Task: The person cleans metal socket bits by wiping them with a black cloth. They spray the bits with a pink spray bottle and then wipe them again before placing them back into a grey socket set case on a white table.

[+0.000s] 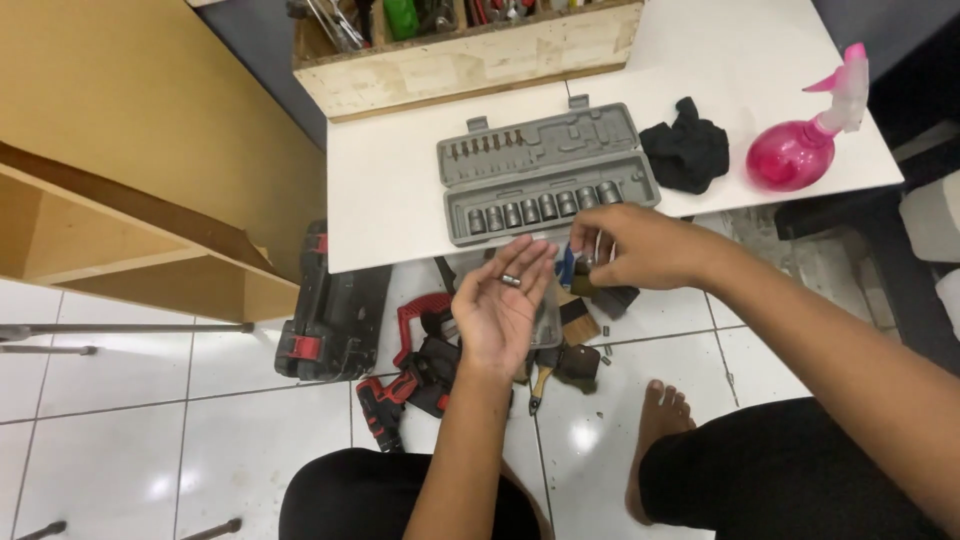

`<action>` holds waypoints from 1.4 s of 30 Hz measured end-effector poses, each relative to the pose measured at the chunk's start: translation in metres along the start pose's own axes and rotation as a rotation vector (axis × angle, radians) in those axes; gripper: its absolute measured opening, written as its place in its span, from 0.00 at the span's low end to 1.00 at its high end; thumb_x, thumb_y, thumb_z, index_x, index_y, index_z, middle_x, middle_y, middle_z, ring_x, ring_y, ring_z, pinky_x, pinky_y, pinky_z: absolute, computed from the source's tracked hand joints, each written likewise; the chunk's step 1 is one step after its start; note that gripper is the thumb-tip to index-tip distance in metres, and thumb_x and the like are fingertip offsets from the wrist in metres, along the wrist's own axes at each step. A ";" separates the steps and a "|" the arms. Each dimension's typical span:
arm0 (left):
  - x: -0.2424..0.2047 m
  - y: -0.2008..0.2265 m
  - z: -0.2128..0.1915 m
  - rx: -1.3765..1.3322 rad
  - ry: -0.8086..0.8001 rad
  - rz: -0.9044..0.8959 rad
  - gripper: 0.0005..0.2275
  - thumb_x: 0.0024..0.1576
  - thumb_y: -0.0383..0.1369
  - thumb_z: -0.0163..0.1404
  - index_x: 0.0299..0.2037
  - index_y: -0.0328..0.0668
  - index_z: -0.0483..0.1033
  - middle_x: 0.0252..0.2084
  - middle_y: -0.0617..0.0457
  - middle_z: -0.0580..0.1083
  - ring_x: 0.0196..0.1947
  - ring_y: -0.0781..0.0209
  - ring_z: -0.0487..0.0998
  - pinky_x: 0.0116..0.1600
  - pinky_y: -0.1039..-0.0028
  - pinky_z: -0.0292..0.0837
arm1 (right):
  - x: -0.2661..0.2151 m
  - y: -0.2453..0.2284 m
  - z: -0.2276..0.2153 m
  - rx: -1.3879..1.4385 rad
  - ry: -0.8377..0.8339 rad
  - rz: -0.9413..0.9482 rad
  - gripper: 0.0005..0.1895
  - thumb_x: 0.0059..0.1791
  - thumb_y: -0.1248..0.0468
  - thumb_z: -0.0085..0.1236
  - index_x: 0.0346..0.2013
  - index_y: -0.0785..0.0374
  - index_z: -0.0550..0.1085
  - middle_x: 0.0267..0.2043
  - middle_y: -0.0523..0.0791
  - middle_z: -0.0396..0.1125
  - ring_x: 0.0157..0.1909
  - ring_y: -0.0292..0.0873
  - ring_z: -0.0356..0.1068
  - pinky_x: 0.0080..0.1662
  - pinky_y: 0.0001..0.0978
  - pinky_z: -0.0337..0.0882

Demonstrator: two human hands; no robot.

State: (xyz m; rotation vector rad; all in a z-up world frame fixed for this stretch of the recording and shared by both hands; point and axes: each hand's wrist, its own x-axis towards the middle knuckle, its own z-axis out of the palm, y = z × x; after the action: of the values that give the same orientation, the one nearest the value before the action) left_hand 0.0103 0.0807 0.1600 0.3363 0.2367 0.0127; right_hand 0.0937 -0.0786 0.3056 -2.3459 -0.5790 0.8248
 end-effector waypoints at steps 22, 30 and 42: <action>-0.016 -0.004 0.034 0.070 0.038 -0.091 0.21 0.54 0.16 0.38 0.60 0.18 0.68 0.58 0.24 0.72 0.61 0.35 0.73 0.68 0.52 0.67 | 0.022 0.057 -0.008 0.224 0.319 -0.461 0.12 0.43 0.70 0.63 0.41 0.65 0.79 0.40 0.53 0.77 0.49 0.55 0.73 0.56 0.48 0.69; -0.014 0.000 0.046 -0.016 0.180 -0.069 0.21 0.56 0.17 0.35 0.60 0.15 0.66 0.60 0.21 0.68 0.64 0.29 0.69 0.68 0.57 0.68 | 0.034 0.156 -0.075 -0.506 1.233 -0.311 0.09 0.56 0.64 0.60 0.44 0.68 0.74 0.43 0.50 0.67 0.52 0.52 0.64 0.55 0.46 0.60; -0.015 0.006 0.054 0.008 0.077 -0.077 0.24 0.56 0.14 0.38 0.66 0.18 0.61 0.68 0.20 0.63 0.69 0.30 0.63 0.71 0.54 0.63 | -0.044 0.133 -0.100 0.446 0.646 0.330 0.58 0.35 0.70 0.63 0.73 0.54 0.41 0.78 0.41 0.40 0.77 0.45 0.44 0.71 0.43 0.50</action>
State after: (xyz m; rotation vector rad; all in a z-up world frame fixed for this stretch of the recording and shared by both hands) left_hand 0.0084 0.0678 0.2149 0.3344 0.3261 -0.0512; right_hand 0.1559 -0.2391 0.3020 -2.1281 0.2465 0.2433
